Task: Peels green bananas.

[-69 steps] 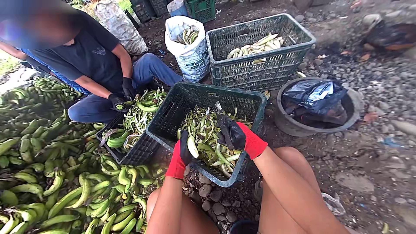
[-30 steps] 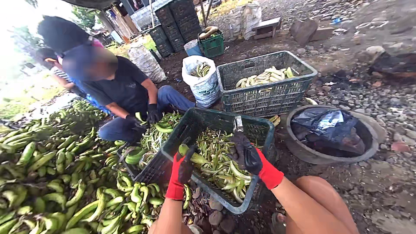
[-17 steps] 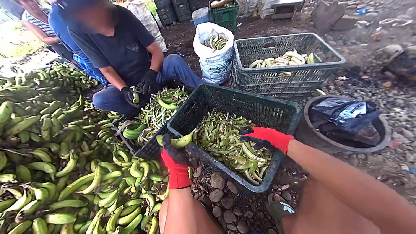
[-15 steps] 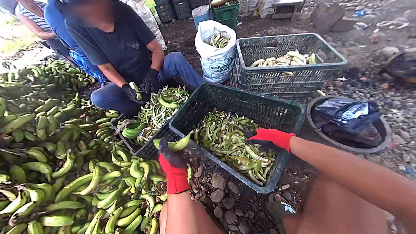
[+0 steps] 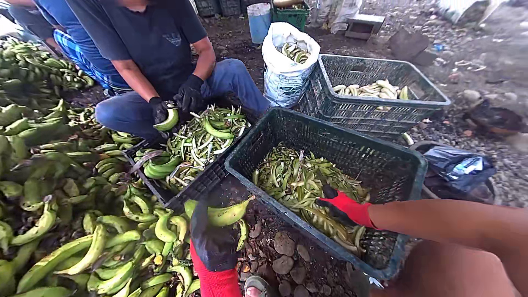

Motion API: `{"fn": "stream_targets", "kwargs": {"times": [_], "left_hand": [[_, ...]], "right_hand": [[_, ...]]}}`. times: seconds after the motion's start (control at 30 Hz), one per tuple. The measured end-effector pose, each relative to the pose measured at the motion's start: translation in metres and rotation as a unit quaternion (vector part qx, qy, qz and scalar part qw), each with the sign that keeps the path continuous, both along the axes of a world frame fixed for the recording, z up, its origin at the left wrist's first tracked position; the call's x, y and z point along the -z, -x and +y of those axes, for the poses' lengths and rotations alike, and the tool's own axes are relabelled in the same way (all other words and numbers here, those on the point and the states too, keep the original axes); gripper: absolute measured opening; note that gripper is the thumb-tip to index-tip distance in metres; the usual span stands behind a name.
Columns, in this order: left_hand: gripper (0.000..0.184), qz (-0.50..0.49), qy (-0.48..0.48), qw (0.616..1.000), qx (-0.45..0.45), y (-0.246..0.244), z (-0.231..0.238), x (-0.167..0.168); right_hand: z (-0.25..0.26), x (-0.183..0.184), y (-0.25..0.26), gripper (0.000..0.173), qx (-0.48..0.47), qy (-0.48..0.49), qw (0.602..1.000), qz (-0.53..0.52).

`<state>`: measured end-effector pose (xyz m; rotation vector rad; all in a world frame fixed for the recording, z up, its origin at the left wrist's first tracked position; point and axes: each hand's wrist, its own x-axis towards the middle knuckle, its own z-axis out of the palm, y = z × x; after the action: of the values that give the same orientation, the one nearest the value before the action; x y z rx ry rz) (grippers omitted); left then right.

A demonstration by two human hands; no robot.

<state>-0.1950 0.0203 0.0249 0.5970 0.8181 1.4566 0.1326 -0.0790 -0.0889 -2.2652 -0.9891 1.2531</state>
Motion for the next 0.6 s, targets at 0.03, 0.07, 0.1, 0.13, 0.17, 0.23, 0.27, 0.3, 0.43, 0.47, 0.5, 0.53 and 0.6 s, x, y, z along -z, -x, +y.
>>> {"fn": "stream_targets", "kwargs": {"times": [0.03, 0.07, 0.1, 0.13, 0.17, 0.23, 0.27, 0.3, 0.43, 0.47, 0.5, 0.53, 0.6], "left_hand": [[0.036, -0.001, 0.003, 1.000, 0.002, -0.001, 0.002, 0.001], [0.034, -0.001, 0.006, 1.000, 0.005, -0.004, 0.004, 0.002], [0.031, 0.008, 0.009, 1.000, 0.001, -0.006, 0.004, 0.004], [0.029, 0.015, 0.015, 1.000, -0.009, -0.009, 0.004, 0.006], [0.028, 0.015, 0.020, 1.000, -0.016, -0.013, 0.004, 0.008], [0.031, 0.007, 0.019, 1.000, -0.017, -0.016, 0.007, 0.008], [0.034, 0.008, 0.014, 1.000, -0.016, -0.013, 0.007, 0.007], [0.034, 0.019, 0.014, 0.999, -0.021, -0.009, 0.003, 0.004], [0.035, 0.072, -0.023, 0.997, -0.027, 0.002, -0.004, -0.004], [0.033, 0.069, -0.025, 0.997, -0.028, 0.002, -0.004, -0.004], [0.032, 0.066, -0.022, 0.997, -0.031, 0.002, -0.005, -0.005], [0.030, 0.065, -0.015, 0.997, -0.031, 0.001, -0.005, -0.004], [0.030, 0.075, -0.006, 0.997, -0.026, 0.001, -0.006, -0.002]], "right_hand": [[0.020, -0.001, 0.010, 0.071, 0.010, -0.025, 0.999, 0.021], [0.047, 0.005, 0.019, 0.073, 0.008, -0.051, 0.998, 0.034], [0.076, 0.015, 0.029, 0.074, -0.002, -0.065, 0.997, 0.039], [0.105, 0.027, 0.037, 0.074, -0.003, -0.073, 0.997, 0.041], [0.132, 0.038, 0.042, 0.074, 0.010, -0.080, 0.996, 0.041], [0.176, 0.038, 0.046, 0.071, 0.054, -0.112, 0.990, 0.059], [0.188, 0.032, 0.046, 0.069, 0.058, -0.133, 0.987, 0.065], [0.194, 0.026, 0.044, 0.066, 0.050, -0.152, 0.985, 0.058], [0.162, -0.036, 0.004, 0.059, -0.155, -0.105, 0.976, -0.107], [0.144, -0.046, -0.009, 0.052, -0.240, -0.077, 0.955, -0.155], [0.120, -0.048, -0.020, 0.048, -0.319, -0.044, 0.928, -0.187], [0.091, -0.042, -0.030, 0.049, -0.385, -0.011, 0.901, -0.201], [0.029, -0.026, -0.036, 0.069, -0.484, 0.042, 0.854, -0.187]]}}
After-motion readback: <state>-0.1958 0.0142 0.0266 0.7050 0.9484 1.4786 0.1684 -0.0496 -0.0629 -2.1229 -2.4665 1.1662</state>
